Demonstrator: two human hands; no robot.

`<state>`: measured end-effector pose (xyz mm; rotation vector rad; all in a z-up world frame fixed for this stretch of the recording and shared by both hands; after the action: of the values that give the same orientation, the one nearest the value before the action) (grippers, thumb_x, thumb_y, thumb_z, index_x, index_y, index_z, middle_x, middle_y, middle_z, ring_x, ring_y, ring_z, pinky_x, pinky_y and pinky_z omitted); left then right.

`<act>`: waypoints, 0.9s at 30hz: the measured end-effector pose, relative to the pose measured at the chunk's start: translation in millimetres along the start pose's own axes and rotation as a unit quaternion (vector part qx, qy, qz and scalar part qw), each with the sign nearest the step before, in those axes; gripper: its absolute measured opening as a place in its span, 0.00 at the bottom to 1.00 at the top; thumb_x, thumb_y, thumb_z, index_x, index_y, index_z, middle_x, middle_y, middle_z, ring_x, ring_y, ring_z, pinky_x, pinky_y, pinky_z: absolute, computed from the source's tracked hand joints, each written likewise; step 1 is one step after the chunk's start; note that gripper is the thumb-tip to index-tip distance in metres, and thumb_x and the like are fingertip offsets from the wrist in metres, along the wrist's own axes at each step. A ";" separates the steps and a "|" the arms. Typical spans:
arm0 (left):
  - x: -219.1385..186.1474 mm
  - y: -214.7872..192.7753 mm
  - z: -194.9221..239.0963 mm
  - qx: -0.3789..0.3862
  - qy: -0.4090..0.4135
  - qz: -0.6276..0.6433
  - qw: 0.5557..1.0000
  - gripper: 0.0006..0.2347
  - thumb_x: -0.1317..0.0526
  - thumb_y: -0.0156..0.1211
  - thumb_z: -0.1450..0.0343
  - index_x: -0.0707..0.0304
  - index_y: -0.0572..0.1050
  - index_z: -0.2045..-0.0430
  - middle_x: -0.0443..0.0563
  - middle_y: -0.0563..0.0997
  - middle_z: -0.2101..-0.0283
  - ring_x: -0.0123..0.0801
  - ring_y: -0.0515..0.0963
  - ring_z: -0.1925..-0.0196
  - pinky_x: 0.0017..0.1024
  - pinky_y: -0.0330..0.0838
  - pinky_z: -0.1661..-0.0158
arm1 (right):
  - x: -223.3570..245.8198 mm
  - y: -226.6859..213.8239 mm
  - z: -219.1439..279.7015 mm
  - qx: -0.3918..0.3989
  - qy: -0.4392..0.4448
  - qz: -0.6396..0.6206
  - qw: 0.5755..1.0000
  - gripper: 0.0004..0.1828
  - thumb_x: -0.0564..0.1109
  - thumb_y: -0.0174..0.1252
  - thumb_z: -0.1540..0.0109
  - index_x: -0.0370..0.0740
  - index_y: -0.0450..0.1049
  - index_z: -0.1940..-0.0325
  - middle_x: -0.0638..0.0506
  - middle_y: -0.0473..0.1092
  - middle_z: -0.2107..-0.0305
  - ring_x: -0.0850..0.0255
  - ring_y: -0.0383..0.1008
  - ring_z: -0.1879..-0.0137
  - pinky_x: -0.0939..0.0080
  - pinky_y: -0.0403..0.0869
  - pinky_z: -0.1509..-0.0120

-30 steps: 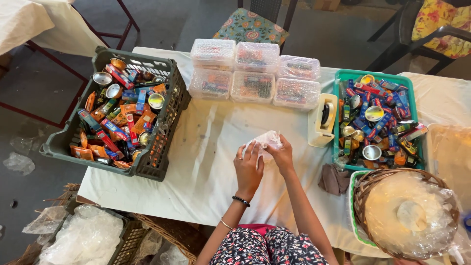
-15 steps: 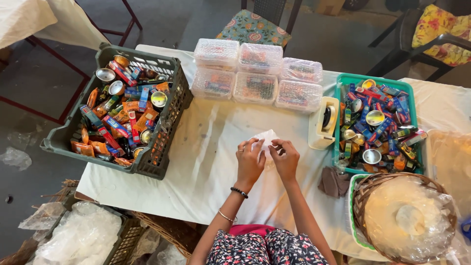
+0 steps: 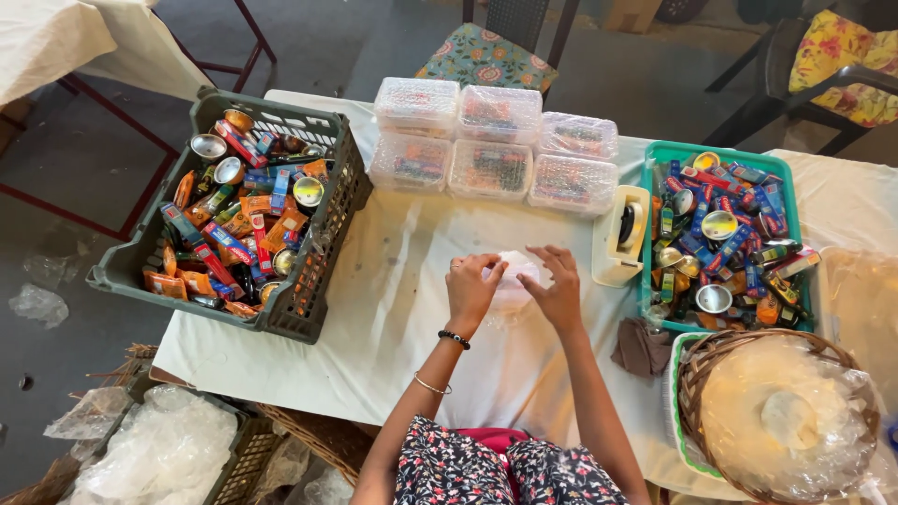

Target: The person wraps a stack of items in bubble wrap, secures it with tape, and trims the excess with scissors. They then pick up a small chocolate bar, unwrap it, and place it on the table.

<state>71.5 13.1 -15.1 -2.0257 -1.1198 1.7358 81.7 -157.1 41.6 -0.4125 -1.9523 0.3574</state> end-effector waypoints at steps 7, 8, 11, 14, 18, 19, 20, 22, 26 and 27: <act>-13.9 -13.5 2.6 0.041 0.009 -0.017 0.999 0.13 0.51 0.72 0.38 0.54 0.84 0.66 0.42 0.83 0.61 0.44 0.75 0.52 0.44 0.71 0.58 | -22.1 11.9 -20.2 0.067 -0.125 0.067 0.988 0.22 0.42 0.74 0.46 0.48 0.82 0.48 0.51 0.77 0.59 0.53 0.74 0.50 0.54 0.73 0.44; -13.6 -13.8 3.3 0.046 0.003 -0.009 0.999 0.13 0.51 0.73 0.39 0.53 0.84 0.66 0.41 0.82 0.61 0.44 0.75 0.51 0.43 0.71 0.57 | -22.0 13.6 -23.6 0.075 -0.117 0.065 0.988 0.23 0.41 0.73 0.48 0.47 0.82 0.47 0.50 0.76 0.58 0.52 0.73 0.49 0.53 0.73 0.44; -7.6 -8.9 4.4 0.038 -0.003 0.008 0.999 0.13 0.52 0.74 0.40 0.52 0.84 0.66 0.40 0.82 0.61 0.43 0.75 0.51 0.42 0.72 0.56 | -15.3 13.6 -34.8 0.101 -0.077 0.047 0.991 0.24 0.40 0.74 0.51 0.44 0.82 0.50 0.47 0.74 0.57 0.53 0.73 0.49 0.55 0.75 0.49; -7.6 -8.0 4.3 0.009 -0.005 0.023 1.000 0.15 0.53 0.76 0.41 0.54 0.82 0.65 0.44 0.81 0.59 0.45 0.75 0.50 0.44 0.72 0.55 | -66.5 24.5 -33.4 0.154 0.018 -0.016 0.988 0.21 0.37 0.72 0.50 0.44 0.82 0.53 0.49 0.76 0.59 0.57 0.76 0.53 0.59 0.76 0.53; -7.8 -10.9 -1.7 -0.009 -0.042 0.075 0.996 0.20 0.59 0.74 0.43 0.60 0.76 0.59 0.49 0.79 0.56 0.48 0.76 0.49 0.45 0.71 0.56 | -71.3 20.5 -22.5 0.156 0.014 -0.054 0.986 0.16 0.32 0.68 0.48 0.44 0.85 0.58 0.52 0.78 0.62 0.64 0.80 0.59 0.65 0.78 0.52; -1.1 -5.8 -3.8 -0.010 -0.042 0.075 0.996 0.20 0.59 0.74 0.43 0.60 0.76 0.59 0.49 0.79 0.56 0.48 0.76 0.49 0.45 0.71 0.56 | -68.5 20.9 -19.2 0.156 0.013 -0.054 0.986 0.16 0.32 0.68 0.48 0.44 0.85 0.58 0.52 0.78 0.62 0.64 0.80 0.59 0.65 0.78 0.52; 4.7 1.3 -5.9 0.024 -0.031 0.087 0.995 0.17 0.61 0.72 0.40 0.56 0.78 0.58 0.48 0.81 0.55 0.46 0.77 0.49 0.42 0.72 0.54 | -65.5 20.6 -16.1 0.143 0.009 -0.051 0.988 0.16 0.32 0.68 0.48 0.44 0.85 0.59 0.51 0.78 0.63 0.64 0.79 0.60 0.65 0.77 0.52; 7.6 4.3 -10.0 0.056 -0.020 0.096 0.994 0.15 0.62 0.69 0.38 0.52 0.81 0.56 0.46 0.83 0.54 0.44 0.79 0.49 0.39 0.74 0.51 | -60.7 22.1 -10.8 0.130 0.004 -0.049 0.990 0.16 0.32 0.68 0.49 0.43 0.86 0.59 0.51 0.78 0.64 0.64 0.78 0.61 0.65 0.76 0.53; 1.8 -3.5 -18.2 0.130 -0.050 0.093 0.986 0.12 0.61 0.68 0.37 0.51 0.84 0.60 0.47 0.83 0.55 0.42 0.82 0.50 0.35 0.75 0.51 | -56.6 23.0 -6.8 0.081 -0.020 -0.056 0.995 0.15 0.32 0.69 0.49 0.43 0.85 0.59 0.51 0.77 0.63 0.64 0.77 0.59 0.64 0.75 0.53; 0.0 -3.5 -19.5 0.154 -0.046 0.100 0.982 0.12 0.61 0.67 0.36 0.51 0.84 0.59 0.48 0.83 0.56 0.42 0.82 0.50 0.34 0.75 0.50 | -57.5 21.6 -5.8 0.079 -0.015 -0.061 0.995 0.15 0.32 0.68 0.49 0.43 0.85 0.59 0.52 0.76 0.63 0.64 0.77 0.60 0.65 0.76 0.53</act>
<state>88.1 21.0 -7.8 -1.9346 -0.6380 1.9759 111.6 -162.8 -12.1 -0.1861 -1.9513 0.4385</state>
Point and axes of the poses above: each hand's wrist, its own z-axis away from the middle knuckle, its own y-axis out of the palm, x = y × z, the point moved 3 cm from there along -z, towards the middle knuckle
